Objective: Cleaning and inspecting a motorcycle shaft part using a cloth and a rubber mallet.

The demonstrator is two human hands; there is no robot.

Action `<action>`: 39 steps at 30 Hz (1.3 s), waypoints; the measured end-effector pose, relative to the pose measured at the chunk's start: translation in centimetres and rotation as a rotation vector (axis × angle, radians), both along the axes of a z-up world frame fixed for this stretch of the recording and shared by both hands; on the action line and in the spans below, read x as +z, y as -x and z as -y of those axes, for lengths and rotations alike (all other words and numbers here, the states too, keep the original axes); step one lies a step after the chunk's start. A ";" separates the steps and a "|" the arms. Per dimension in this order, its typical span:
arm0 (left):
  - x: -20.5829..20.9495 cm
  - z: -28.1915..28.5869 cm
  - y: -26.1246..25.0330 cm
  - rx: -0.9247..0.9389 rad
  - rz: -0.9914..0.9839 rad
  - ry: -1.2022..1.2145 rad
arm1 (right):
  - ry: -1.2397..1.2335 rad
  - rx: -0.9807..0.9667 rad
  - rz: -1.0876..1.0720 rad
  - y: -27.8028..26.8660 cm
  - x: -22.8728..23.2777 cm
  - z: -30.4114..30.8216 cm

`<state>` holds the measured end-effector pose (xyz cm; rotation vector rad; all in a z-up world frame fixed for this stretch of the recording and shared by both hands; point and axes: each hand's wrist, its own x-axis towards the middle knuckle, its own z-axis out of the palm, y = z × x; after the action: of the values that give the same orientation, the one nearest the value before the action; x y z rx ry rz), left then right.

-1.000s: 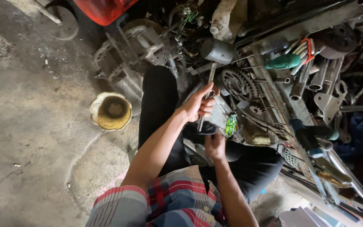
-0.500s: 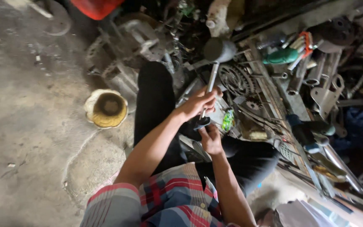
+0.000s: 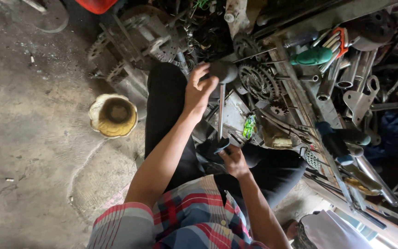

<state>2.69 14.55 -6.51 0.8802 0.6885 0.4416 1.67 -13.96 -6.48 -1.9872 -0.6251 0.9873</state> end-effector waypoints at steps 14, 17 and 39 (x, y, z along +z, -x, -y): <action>2.0 0.1 0.0 0.030 -0.081 -0.040 | 0.018 0.083 -0.222 -3.5 2.4 -1.4; 1.8 0.9 0.2 -0.101 -0.083 -0.082 | 0.062 0.088 -0.318 -5.4 1.2 -1.5; 0.5 2.9 1.1 -0.317 0.180 -0.359 | -0.191 -0.330 -0.225 -9.5 5.5 -10.6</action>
<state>1.55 11.67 -6.04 1.2494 0.2978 0.3577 11.15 -3.33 -0.93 -1.7115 -0.2460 0.8946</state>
